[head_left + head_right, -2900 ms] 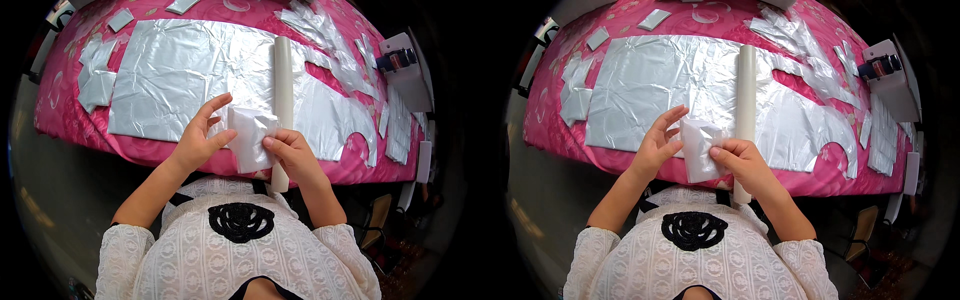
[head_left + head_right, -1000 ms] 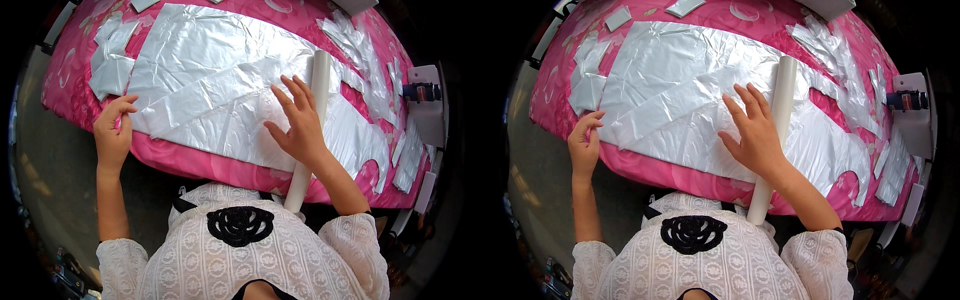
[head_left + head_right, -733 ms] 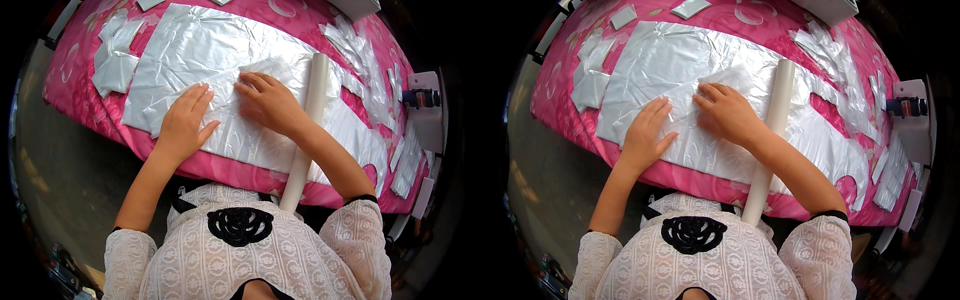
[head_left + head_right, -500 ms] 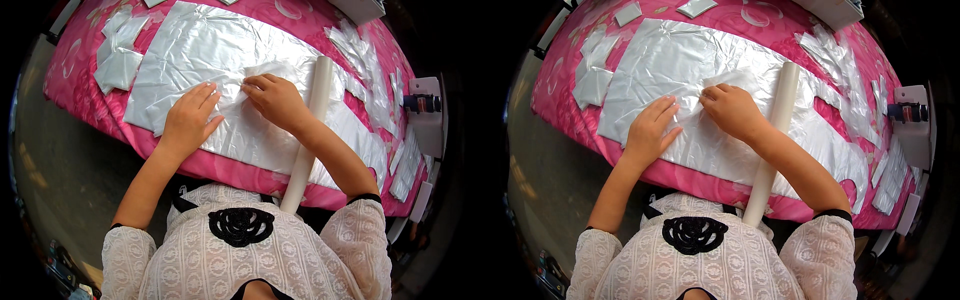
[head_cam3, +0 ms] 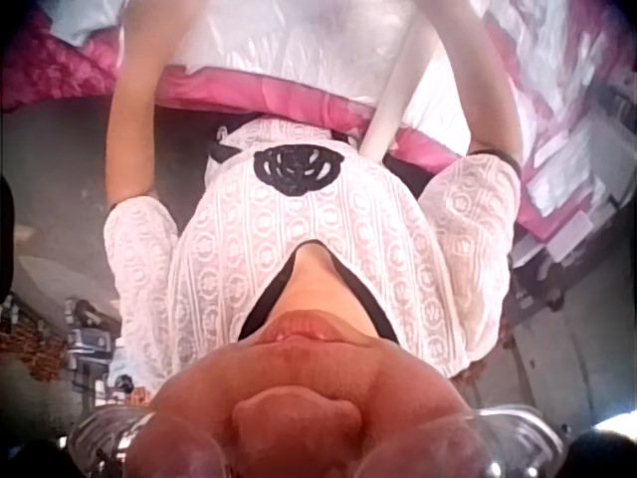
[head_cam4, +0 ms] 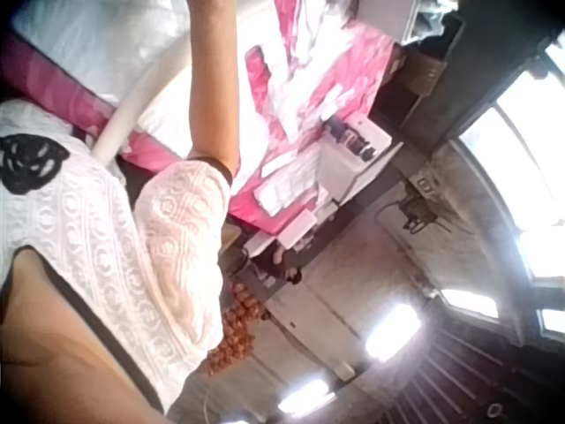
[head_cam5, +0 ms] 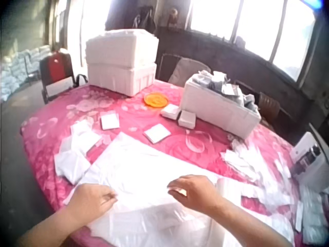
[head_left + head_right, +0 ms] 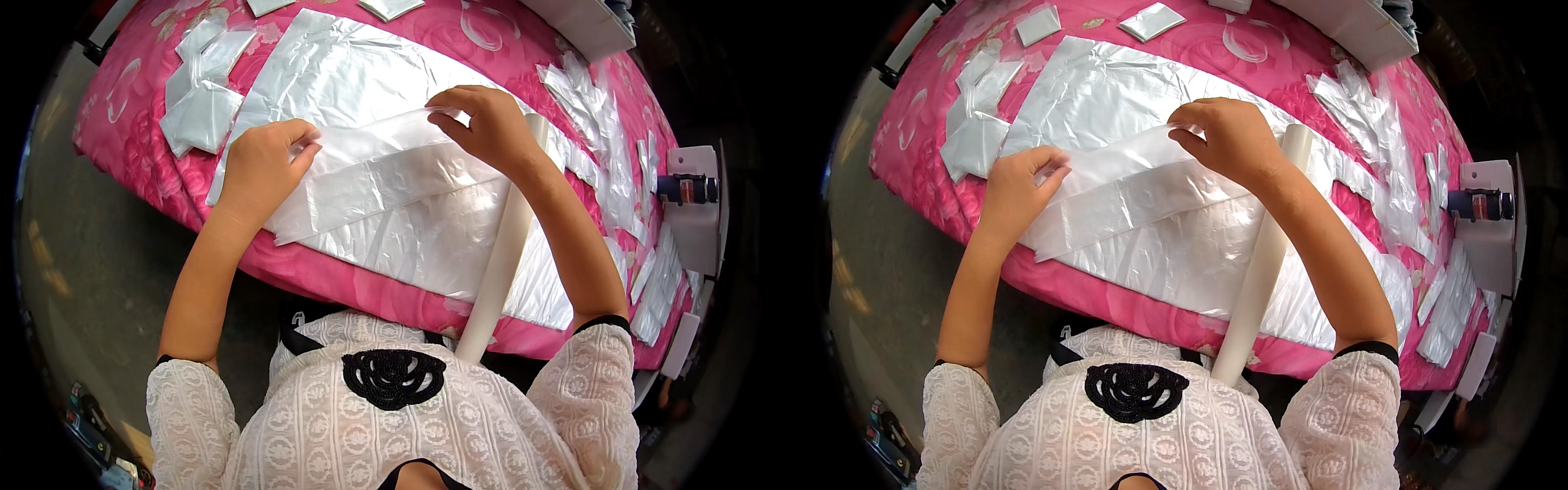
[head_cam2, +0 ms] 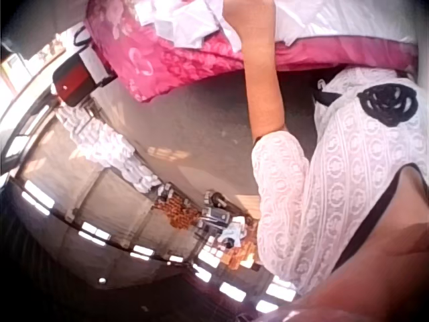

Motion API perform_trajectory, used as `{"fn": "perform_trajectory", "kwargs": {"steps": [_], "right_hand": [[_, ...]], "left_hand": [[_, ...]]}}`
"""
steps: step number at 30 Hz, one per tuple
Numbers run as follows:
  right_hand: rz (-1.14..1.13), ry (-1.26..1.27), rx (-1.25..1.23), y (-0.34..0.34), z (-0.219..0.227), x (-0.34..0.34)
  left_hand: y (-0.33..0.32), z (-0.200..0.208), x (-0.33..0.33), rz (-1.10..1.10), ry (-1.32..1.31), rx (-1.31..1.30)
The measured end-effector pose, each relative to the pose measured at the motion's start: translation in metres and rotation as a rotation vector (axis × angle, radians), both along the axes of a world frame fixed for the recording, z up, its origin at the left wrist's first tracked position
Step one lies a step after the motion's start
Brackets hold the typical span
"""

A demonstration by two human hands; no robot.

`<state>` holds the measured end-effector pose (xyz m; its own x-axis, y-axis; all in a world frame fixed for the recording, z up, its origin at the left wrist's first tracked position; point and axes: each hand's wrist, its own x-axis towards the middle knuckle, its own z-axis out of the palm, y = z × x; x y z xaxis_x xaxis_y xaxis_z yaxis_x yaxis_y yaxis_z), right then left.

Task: The person unrolls a roll of clear plastic film on a pink tablecloth, tears off a sheet, and wraps a small white rectangular item. They repeat this process multiple times, handling the film roll and individual items by hand.

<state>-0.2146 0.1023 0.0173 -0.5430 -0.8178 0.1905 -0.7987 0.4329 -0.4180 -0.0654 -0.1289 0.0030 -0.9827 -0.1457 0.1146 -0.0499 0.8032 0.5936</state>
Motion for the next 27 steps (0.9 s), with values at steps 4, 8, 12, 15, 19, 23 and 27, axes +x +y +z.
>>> {"fn": "perform_trajectory", "kwargs": {"steps": [4,8,12,15,19,23,27], "right_hand": [[0.004,-0.049,0.079,0.0,-0.01,-0.021],[0.001,-0.047,0.117,0.009,-0.019,-0.03],[0.004,-0.032,0.081,0.017,-0.024,-0.032],[0.055,0.105,0.058,0.024,-0.025,-0.038],[0.063,0.302,0.091,0.03,-0.027,-0.04],[0.105,0.454,0.211,0.041,-0.028,-0.043],[-0.001,0.445,0.432,0.046,-0.014,-0.034]], "left_hand": [[-0.018,-0.014,-0.01,0.026,0.01,0.079],[-0.024,-0.022,-0.008,-0.015,0.029,0.067],[-0.025,-0.026,-0.003,-0.013,0.049,0.118],[-0.024,-0.025,-0.001,-0.017,0.071,0.094],[-0.027,-0.025,0.003,-0.154,0.212,-0.182],[-0.031,-0.027,0.008,-0.231,0.252,-0.301],[-0.027,-0.014,0.013,-0.287,0.243,-0.267]]}}
